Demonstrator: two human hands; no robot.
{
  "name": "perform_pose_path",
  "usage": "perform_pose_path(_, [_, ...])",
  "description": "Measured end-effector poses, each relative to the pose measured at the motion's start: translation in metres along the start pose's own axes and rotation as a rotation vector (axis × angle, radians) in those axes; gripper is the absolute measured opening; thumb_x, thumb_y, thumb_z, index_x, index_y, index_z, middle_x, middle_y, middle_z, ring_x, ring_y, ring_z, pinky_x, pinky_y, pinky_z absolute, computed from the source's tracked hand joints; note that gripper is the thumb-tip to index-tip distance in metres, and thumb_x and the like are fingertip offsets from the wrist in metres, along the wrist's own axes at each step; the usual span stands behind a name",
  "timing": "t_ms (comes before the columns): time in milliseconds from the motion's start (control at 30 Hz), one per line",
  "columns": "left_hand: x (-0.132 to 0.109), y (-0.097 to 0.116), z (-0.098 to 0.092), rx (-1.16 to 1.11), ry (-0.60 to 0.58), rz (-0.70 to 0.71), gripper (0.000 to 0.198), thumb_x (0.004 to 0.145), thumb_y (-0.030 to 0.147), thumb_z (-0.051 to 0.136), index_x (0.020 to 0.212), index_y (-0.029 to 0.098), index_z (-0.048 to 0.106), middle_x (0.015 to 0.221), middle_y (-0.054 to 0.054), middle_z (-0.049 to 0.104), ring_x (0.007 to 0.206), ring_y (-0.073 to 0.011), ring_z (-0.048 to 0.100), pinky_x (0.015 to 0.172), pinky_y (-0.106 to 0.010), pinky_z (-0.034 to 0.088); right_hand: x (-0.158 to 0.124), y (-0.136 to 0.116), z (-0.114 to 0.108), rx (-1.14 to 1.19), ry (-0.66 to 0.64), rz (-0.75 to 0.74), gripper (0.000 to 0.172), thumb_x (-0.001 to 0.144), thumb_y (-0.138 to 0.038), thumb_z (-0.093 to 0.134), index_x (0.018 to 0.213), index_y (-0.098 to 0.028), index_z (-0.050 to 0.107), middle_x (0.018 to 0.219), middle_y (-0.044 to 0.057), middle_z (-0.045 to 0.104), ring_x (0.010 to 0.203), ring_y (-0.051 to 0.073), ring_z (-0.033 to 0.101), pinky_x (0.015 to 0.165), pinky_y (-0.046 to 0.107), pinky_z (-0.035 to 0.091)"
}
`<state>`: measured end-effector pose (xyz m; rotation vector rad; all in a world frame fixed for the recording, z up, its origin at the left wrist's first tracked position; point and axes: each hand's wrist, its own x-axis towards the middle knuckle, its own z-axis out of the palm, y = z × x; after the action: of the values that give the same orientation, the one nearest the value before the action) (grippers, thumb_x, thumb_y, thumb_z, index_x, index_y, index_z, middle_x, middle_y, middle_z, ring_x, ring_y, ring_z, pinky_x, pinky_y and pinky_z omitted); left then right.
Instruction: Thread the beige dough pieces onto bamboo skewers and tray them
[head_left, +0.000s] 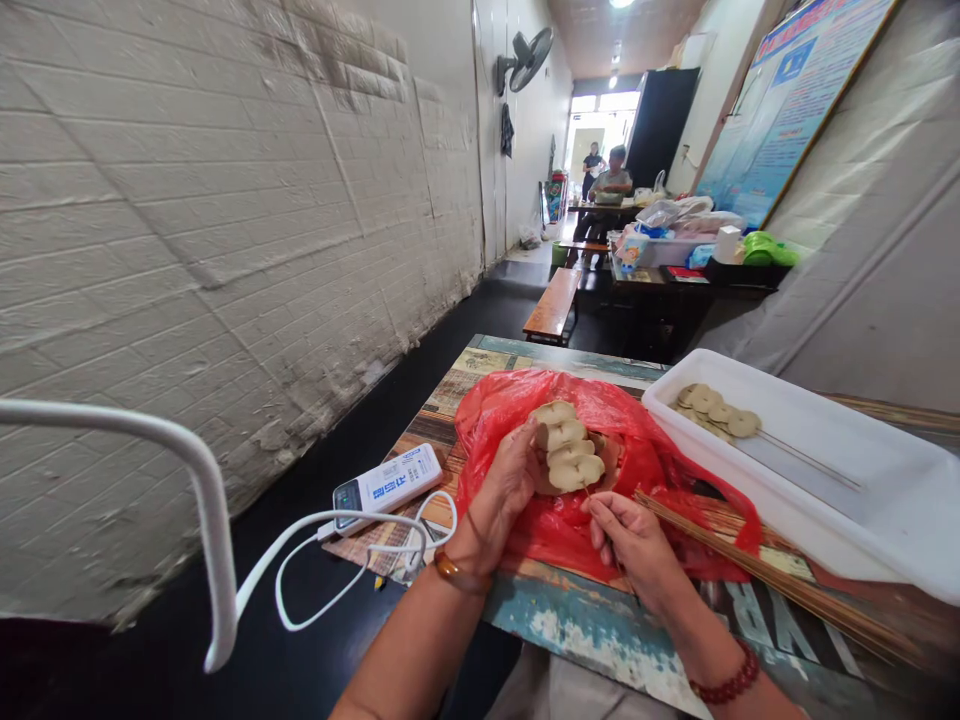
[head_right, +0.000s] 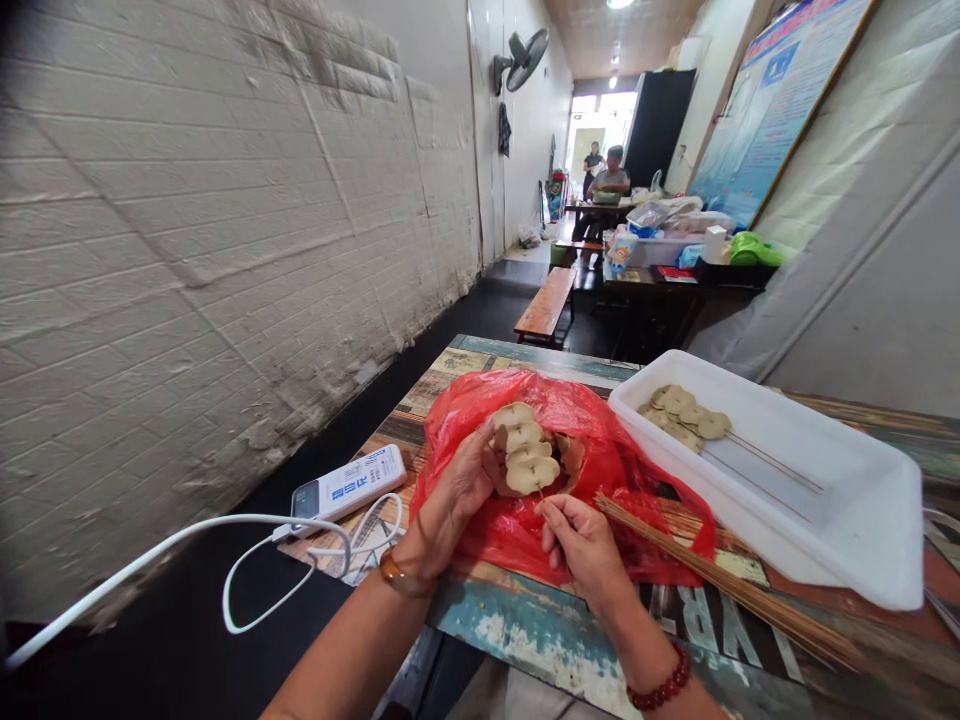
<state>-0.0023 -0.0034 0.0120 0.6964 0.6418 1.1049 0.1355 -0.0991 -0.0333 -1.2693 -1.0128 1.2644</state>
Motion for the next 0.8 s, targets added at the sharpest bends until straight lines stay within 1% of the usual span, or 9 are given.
perform_pose_path(133, [0.003, -0.005, -0.003, 0.024, -0.05, -0.063, 0.039, 0.064, 0.039, 0.075, 0.09, 0.012, 0.067, 0.08, -0.009, 0.069, 0.065, -0.0189, 0.063, 0.064, -0.031, 0.05, 0.001, 0.001, -0.001, 0.039, 0.035, -0.005, 0.042, 0.072, -0.059, 0.065, 0.075, -0.017, 0.06, 0.048, -0.005, 0.053, 0.035, 0.006, 0.042, 0.037, 0.018, 0.028])
perform_pose_path(200, [0.005, -0.008, -0.005, 0.069, -0.021, -0.028, 0.039, 0.063, 0.038, 0.077, 0.089, 0.011, 0.068, 0.077, -0.008, 0.069, 0.063, -0.0177, 0.063, 0.062, -0.03, 0.049, 0.002, 0.002, -0.001, 0.02, 0.043, -0.013, 0.041, 0.073, -0.058, 0.065, 0.075, -0.017, 0.061, 0.049, -0.005, 0.053, 0.035, 0.006, 0.043, 0.037, 0.018, 0.028])
perform_pose_path(333, [0.007, -0.009, -0.006, 0.103, 0.022, 0.019, 0.038, 0.065, 0.039, 0.075, 0.09, 0.011, 0.068, 0.08, -0.008, 0.07, 0.063, -0.0162, 0.063, 0.059, -0.026, 0.049, 0.002, 0.001, 0.0, -0.015, 0.053, -0.028, 0.039, 0.075, -0.055, 0.065, 0.079, -0.016, 0.062, 0.049, -0.005, 0.054, 0.035, 0.006, 0.044, 0.038, 0.018, 0.029])
perform_pose_path(500, [0.004, -0.002, 0.0, 0.081, -0.029, -0.037, 0.035, 0.067, 0.035, 0.074, 0.093, 0.014, 0.067, 0.086, -0.009, 0.071, 0.07, -0.019, 0.065, 0.063, -0.03, 0.052, 0.001, -0.006, 0.002, -0.057, 0.028, -0.044, 0.038, 0.078, -0.054, 0.06, 0.076, -0.016, 0.062, 0.048, -0.006, 0.054, 0.035, 0.006, 0.043, 0.037, 0.017, 0.03])
perform_pose_path(567, [0.004, 0.001, 0.001, 0.083, 0.032, -0.03, 0.035, 0.064, 0.032, 0.076, 0.092, 0.013, 0.066, 0.082, -0.008, 0.07, 0.065, -0.0185, 0.064, 0.062, -0.031, 0.053, 0.002, -0.007, 0.002, -0.107, 0.016, -0.062, 0.037, 0.081, -0.052, 0.057, 0.074, -0.016, 0.061, 0.049, -0.006, 0.053, 0.035, 0.006, 0.044, 0.037, 0.017, 0.032])
perform_pose_path(600, [0.005, 0.001, 0.002, 0.087, 0.064, -0.014, 0.035, 0.064, 0.032, 0.077, 0.091, 0.013, 0.065, 0.08, -0.007, 0.07, 0.063, -0.0182, 0.064, 0.061, -0.031, 0.053, 0.003, -0.008, 0.001, -0.134, 0.005, -0.074, 0.035, 0.082, -0.049, 0.056, 0.077, -0.016, 0.062, 0.049, -0.005, 0.054, 0.036, 0.007, 0.045, 0.038, 0.018, 0.033])
perform_pose_path(667, [0.008, 0.002, 0.001, 0.072, 0.091, 0.025, 0.037, 0.062, 0.029, 0.078, 0.092, 0.013, 0.064, 0.081, -0.006, 0.071, 0.066, -0.0183, 0.065, 0.063, -0.031, 0.053, 0.005, -0.008, -0.001, -0.208, 0.021, -0.137, 0.028, 0.084, -0.043, 0.054, 0.084, -0.016, 0.065, 0.054, -0.004, 0.057, 0.039, 0.008, 0.049, 0.041, 0.019, 0.037])
perform_pose_path(733, [0.01, 0.001, 0.0, 0.057, 0.066, 0.04, 0.04, 0.062, 0.028, 0.078, 0.097, 0.015, 0.064, 0.088, -0.005, 0.071, 0.072, -0.0183, 0.066, 0.065, -0.029, 0.053, 0.007, -0.008, -0.005, -0.339, 0.102, -0.298, 0.021, 0.086, -0.034, 0.055, 0.084, -0.017, 0.067, 0.065, 0.0, 0.063, 0.054, 0.012, 0.057, 0.052, 0.022, 0.044])
perform_pose_path(800, [0.012, -0.001, -0.002, 0.081, 0.011, 0.056, 0.038, 0.064, 0.03, 0.077, 0.097, 0.016, 0.065, 0.087, -0.004, 0.071, 0.071, -0.0163, 0.065, 0.062, -0.025, 0.052, 0.008, -0.01, -0.01, -0.463, 0.201, -0.464, 0.017, 0.086, -0.028, 0.056, 0.08, -0.019, 0.068, 0.074, 0.003, 0.065, 0.069, 0.015, 0.061, 0.065, 0.026, 0.046])
